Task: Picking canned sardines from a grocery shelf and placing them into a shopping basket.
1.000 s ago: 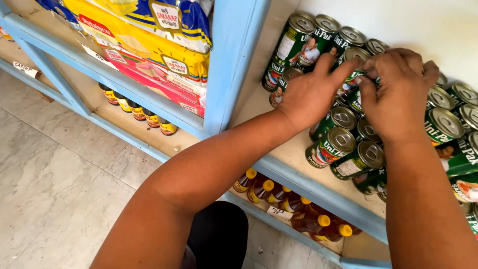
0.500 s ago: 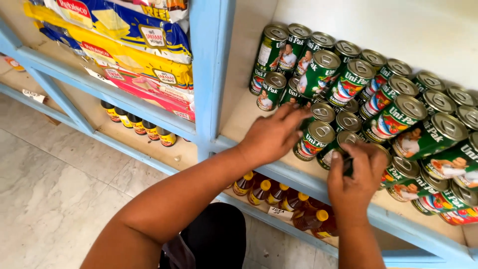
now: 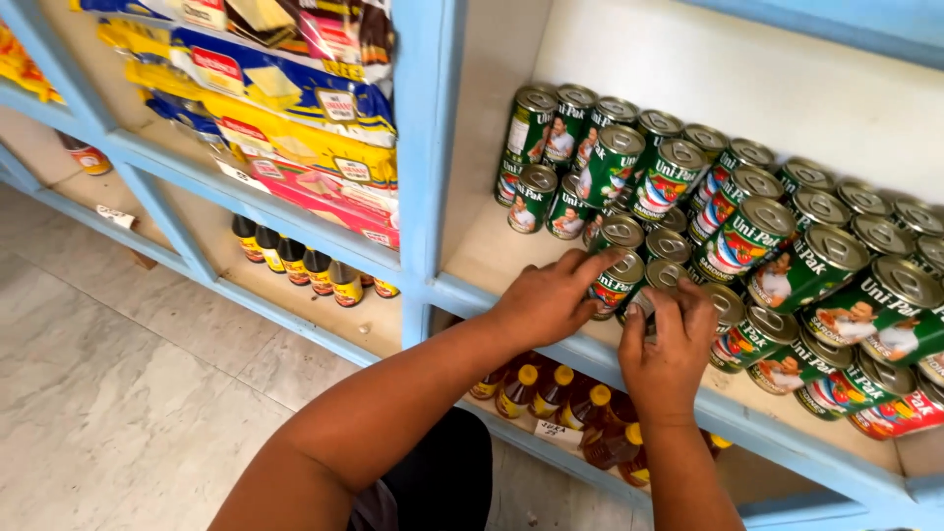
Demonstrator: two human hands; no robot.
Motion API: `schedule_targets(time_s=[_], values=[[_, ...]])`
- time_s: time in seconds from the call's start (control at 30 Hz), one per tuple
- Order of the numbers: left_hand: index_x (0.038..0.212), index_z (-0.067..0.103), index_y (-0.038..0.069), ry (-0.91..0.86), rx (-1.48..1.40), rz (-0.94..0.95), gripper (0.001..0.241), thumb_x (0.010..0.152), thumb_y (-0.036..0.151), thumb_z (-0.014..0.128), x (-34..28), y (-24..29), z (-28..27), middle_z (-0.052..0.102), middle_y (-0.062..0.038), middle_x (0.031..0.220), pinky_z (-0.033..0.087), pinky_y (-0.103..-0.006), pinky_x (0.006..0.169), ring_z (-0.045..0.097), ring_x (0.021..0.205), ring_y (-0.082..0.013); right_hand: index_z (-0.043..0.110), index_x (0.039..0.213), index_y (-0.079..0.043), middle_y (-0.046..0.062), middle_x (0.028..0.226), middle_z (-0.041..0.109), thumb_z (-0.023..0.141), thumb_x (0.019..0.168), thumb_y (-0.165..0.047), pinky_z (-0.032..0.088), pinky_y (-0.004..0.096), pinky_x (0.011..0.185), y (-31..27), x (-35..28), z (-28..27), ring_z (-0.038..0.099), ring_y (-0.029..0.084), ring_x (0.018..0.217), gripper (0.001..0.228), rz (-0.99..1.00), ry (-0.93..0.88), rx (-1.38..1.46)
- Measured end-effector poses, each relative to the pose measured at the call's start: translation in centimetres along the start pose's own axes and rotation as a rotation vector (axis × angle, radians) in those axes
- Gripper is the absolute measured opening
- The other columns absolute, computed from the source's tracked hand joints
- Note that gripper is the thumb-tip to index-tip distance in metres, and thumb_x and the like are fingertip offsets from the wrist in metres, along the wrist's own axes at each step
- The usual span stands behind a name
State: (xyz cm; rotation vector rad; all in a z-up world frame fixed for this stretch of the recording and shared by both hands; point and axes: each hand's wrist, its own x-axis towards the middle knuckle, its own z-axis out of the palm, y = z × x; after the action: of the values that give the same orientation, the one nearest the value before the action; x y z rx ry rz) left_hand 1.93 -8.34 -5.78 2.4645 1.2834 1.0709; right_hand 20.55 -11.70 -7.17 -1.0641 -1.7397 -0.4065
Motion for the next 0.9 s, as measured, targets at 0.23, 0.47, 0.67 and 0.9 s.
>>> schedule_targets(time_s=[0.23,0.47,0.67,0.9], values=[[0.153,0.036,0.024,-0.040,-0.023,-0.060,0.074,0.088,0.029,0.073,0.8,0.4,1.3,0.057,-0.014,0.135,0.053,-0.0559,0.084,0.066,0.112,-0.0365,0.066,0.112,-0.005,0.017,0.115,0.057,0.069,0.093,0.000,0.050,0.048,0.103,0.4,-0.2,0.1,0.060,0.037,0.124,0.020,-0.008,0.056,0.051],[0.149,0.040,0.021,0.046,-0.036,0.001,0.072,0.085,0.028,0.074,0.5,-0.7,1.0,0.056,-0.014,0.137,0.053,-0.0541,0.085,0.066,0.114,-0.0364,0.068,0.109,-0.005,0.018,0.112,0.058,0.068,0.091,0.000,0.049,0.048,0.098,0.1,0.1,-0.1,0.058,0.037,0.117,0.019,-0.010,0.066,0.055],[0.145,0.042,0.019,0.135,-0.041,-0.043,0.069,0.086,0.028,0.075,-1.0,-2.6,-2.3,0.054,-0.016,0.141,0.054,-0.0513,0.088,0.068,0.108,-0.0381,0.068,0.107,-0.005,0.017,0.111,0.059,0.068,0.090,0.001,0.048,0.048,0.096,0.1,0.1,-0.2,0.059,0.037,0.117,0.018,-0.004,0.082,0.051],[0.148,0.040,0.020,0.128,0.027,-0.238,0.070,0.087,0.023,0.073,-2.2,-5.0,-4.8,0.055,-0.018,0.132,0.054,-0.0521,0.090,0.065,0.106,-0.0436,0.067,0.108,-0.004,0.016,0.110,0.059,0.068,0.090,0.001,0.049,0.048,0.096,-0.4,0.3,-0.5,0.059,0.038,0.118,0.018,-0.002,0.075,0.076]])
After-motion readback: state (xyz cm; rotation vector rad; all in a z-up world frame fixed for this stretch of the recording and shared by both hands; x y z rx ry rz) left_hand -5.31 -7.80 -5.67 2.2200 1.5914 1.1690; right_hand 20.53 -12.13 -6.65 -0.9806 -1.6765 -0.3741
